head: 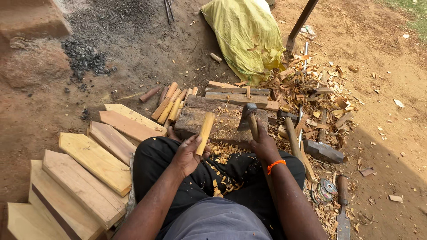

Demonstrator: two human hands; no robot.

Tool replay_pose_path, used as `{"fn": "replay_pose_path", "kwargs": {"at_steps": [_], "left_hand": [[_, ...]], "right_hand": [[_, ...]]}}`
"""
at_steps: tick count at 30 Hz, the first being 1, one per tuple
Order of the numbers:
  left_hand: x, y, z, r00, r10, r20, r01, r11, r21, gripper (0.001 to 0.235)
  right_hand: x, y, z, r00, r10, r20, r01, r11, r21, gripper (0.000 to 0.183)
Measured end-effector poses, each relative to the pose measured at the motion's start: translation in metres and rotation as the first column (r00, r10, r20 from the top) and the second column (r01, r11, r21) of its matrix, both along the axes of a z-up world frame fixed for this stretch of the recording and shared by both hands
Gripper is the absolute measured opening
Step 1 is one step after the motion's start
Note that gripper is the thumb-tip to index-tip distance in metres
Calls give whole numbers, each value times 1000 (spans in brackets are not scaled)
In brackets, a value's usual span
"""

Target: The person sits on the ground and uses a hammer and chisel to shape small wooden dowels. They repeatedly strike the chisel to remove wood shavings and refine the dowel's shape, then place the finished pieces aside.

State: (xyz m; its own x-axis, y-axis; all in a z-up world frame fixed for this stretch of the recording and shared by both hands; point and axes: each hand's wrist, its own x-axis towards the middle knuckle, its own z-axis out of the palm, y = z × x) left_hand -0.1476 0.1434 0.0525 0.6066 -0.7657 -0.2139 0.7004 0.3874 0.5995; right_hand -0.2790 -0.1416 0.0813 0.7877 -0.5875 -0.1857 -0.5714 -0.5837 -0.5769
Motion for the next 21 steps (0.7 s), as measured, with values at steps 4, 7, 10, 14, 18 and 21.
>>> {"fn": "replay_pose_path", "kwargs": {"at_steps": [4, 7, 10, 14, 18, 21], "left_hand": [[-31, 34, 29, 1000, -20, 19, 21, 995, -96, 40], [-54, 47, 49, 996, -45, 73, 51, 995, -86, 47], [-67, 48, 66, 985, -91, 144, 101, 992, -69, 55], [-75, 41, 78, 967, -121, 224, 130, 991, -27, 67], [-74, 32, 74, 938, -166, 306, 172, 985, 6, 72], [-69, 27, 63, 944, -198, 263, 192, 980, 48, 67]], "right_hand": [[8, 3, 7, 997, 38, -60, -42, 996, -78, 111], [13, 1, 10, 993, 87, -76, -97, 986, -139, 113], [21, -3, 9, 988, 105, -118, -123, 980, -160, 110], [28, -8, 2, 992, 65, -111, -79, 989, -127, 103], [29, -14, -1, 998, 62, 3, -62, 998, -21, 101], [19, -14, -2, 992, 4, 125, -41, 954, 296, 98]]}}
